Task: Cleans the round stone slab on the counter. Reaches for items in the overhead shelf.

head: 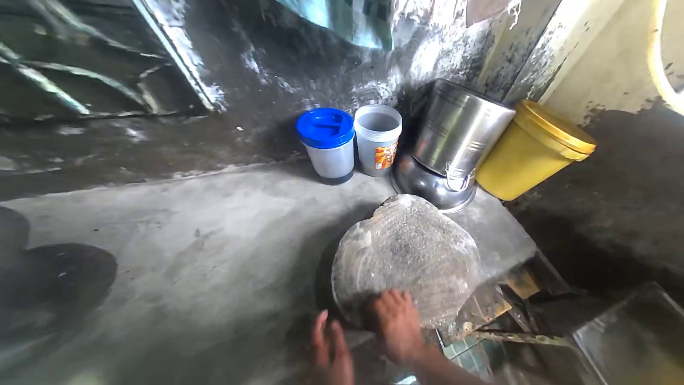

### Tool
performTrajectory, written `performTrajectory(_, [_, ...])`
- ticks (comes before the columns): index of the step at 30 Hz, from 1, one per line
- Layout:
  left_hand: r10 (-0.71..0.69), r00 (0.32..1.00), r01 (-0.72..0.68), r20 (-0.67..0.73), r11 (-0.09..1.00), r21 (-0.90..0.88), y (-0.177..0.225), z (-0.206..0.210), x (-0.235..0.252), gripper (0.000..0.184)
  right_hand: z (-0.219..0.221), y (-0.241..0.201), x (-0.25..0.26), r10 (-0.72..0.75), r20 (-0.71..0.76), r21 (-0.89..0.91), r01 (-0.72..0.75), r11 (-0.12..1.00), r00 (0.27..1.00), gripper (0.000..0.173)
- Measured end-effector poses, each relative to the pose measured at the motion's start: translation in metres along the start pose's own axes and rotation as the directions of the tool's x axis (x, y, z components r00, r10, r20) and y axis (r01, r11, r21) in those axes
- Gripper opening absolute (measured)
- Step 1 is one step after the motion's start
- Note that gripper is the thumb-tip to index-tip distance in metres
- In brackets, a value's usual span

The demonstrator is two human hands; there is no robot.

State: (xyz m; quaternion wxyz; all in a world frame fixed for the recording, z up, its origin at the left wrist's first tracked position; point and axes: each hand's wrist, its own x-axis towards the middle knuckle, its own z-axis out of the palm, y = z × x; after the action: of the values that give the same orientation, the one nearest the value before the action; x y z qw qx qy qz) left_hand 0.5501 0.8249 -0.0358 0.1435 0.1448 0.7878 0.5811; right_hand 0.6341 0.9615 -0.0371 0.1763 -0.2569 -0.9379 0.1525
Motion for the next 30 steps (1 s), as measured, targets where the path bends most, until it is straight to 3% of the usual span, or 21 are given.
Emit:
performTrajectory(2, [0.045,0.999,-0.037,-0.029,0.972,0.231,0.022,0.034,0.020,0.052,-0.009,0.016,-0.006,-0.082,0.003,0.038,0.081,0.996,0.997,0.020])
performTrajectory(4, [0.030,0.998,0.002,-0.061,0.888,0.460,0.036,0.066,0.042,0.059,-0.027,0.079,-0.019,-0.130,-0.048,-0.076,0.127,0.989,0.990,0.016])
performTrajectory(6, [0.023,0.992,0.069,-0.120,0.708,0.703,0.035,0.092,0.058,0.064,-0.036,0.125,-0.007,-0.213,-0.024,-0.173,0.206,0.963,0.977,0.020])
performTrajectory(8, [0.111,0.980,0.079,-0.167,0.549,0.832,0.028,0.106,0.068,0.063,-0.033,0.132,0.054,-0.233,0.062,-0.181,0.241,0.954,0.970,0.024])
performTrajectory(10, [0.129,0.979,0.071,-0.156,0.504,0.861,0.027,0.108,0.067,0.062,-0.018,0.123,0.125,-0.176,0.125,-0.149,0.194,0.970,0.977,0.027])
performTrajectory(12, [0.162,0.974,0.059,-0.158,0.492,0.869,0.024,0.106,0.061,0.062,-0.001,0.128,0.147,-0.234,0.069,-0.144,0.242,0.960,0.970,0.024])
performTrajectory(17, [0.149,0.971,0.072,-0.187,0.563,0.824,0.024,0.103,0.059,0.061,-0.056,0.192,0.034,-0.438,0.103,-0.108,0.447,0.888,0.893,0.022])
performTrajectory(19, [0.188,0.962,0.065,-0.197,0.542,0.838,0.022,0.104,0.061,0.061,-0.052,0.191,0.062,-0.465,0.107,-0.108,0.475,0.873,0.879,0.022])
performTrajectory(21, [0.239,0.952,0.041,-0.190,0.517,0.855,0.019,0.102,0.062,0.060,-0.029,0.168,0.120,-0.419,0.074,-0.130,0.425,0.896,0.905,0.022])
performTrajectory(23, [0.274,0.941,0.037,-0.199,0.500,0.865,0.016,0.104,0.062,0.062,-0.010,0.158,0.146,-0.375,0.038,-0.145,0.376,0.915,0.926,0.023])
performTrajectory(28, [0.301,0.931,0.027,-0.208,0.510,0.860,0.010,0.104,0.064,0.062,-0.069,0.222,0.041,-0.510,0.106,-0.114,0.520,0.846,0.854,0.024])
performTrajectory(30, [0.331,0.922,0.005,-0.201,0.509,0.861,0.010,0.102,0.067,0.062,-0.065,0.217,0.063,-0.523,0.099,-0.112,0.531,0.840,0.847,0.022])
